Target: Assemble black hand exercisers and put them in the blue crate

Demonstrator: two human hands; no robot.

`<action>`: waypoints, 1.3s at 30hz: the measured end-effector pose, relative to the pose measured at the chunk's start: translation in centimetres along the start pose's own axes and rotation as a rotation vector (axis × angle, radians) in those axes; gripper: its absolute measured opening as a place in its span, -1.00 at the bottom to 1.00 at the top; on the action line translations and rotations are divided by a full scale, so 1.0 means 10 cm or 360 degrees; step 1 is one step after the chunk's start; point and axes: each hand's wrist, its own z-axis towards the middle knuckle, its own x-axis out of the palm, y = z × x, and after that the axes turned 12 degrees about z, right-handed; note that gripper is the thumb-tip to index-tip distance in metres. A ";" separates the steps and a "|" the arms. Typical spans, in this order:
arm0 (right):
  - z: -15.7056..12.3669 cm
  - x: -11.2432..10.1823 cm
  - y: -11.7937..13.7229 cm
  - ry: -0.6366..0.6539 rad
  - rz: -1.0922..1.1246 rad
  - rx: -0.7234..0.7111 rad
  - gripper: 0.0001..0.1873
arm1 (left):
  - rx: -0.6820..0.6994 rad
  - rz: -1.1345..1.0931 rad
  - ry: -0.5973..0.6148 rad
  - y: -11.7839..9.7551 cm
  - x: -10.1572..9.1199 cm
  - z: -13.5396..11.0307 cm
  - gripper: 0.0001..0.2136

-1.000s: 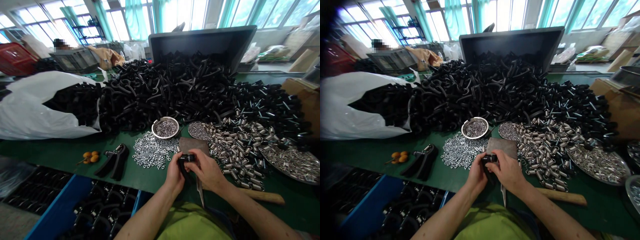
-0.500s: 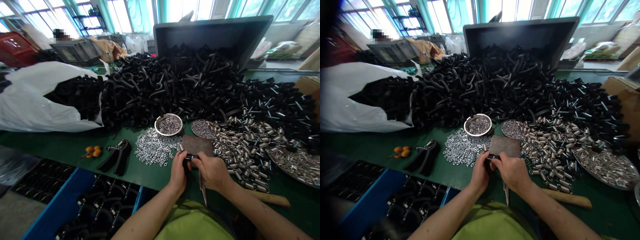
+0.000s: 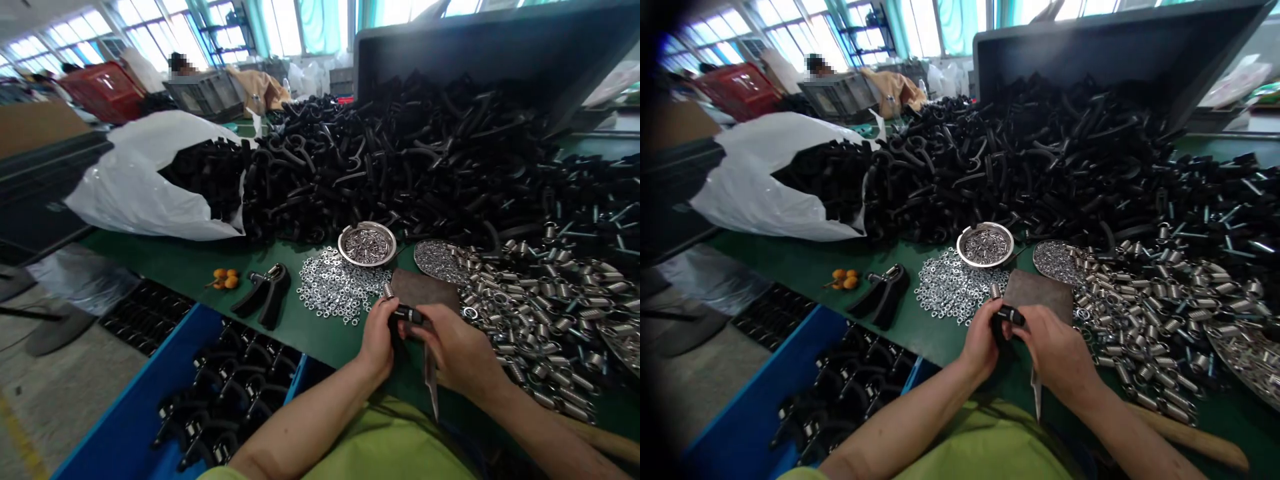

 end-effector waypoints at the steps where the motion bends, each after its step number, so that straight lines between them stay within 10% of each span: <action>1: 0.01 0.00 0.01 0.0029 -0.0043 0.0002 -0.71 | -0.0001 0.0034 0.0015 0.00 -0.01 0.00 -0.81; 14: 0.02 -0.05 0.07 0.0113 0.0360 0.0446 -0.71 | 0.0112 0.0400 0.0055 -0.08 -0.03 0.00 -0.81; 25: 0.08 0.36 -0.05 0.0121 0.2267 0.1544 -0.40 | 0.0549 0.1734 -0.0289 -0.13 -0.04 0.08 -0.45; 29: 0.34 0.12 -0.34 0.0707 0.1332 0.1188 -0.27 | 0.0421 0.2129 -0.0005 -0.13 -0.17 0.22 -0.44; 33: 0.99 0.04 -0.50 0.0301 0.0327 0.0325 -0.74 | 0.0754 0.2618 0.0156 -0.10 -0.23 0.30 -0.51; 39: 1.88 0.65 -0.49 0.0284 0.0123 0.0074 -0.90 | 0.0972 0.2863 0.0281 -0.01 -0.24 0.28 -0.49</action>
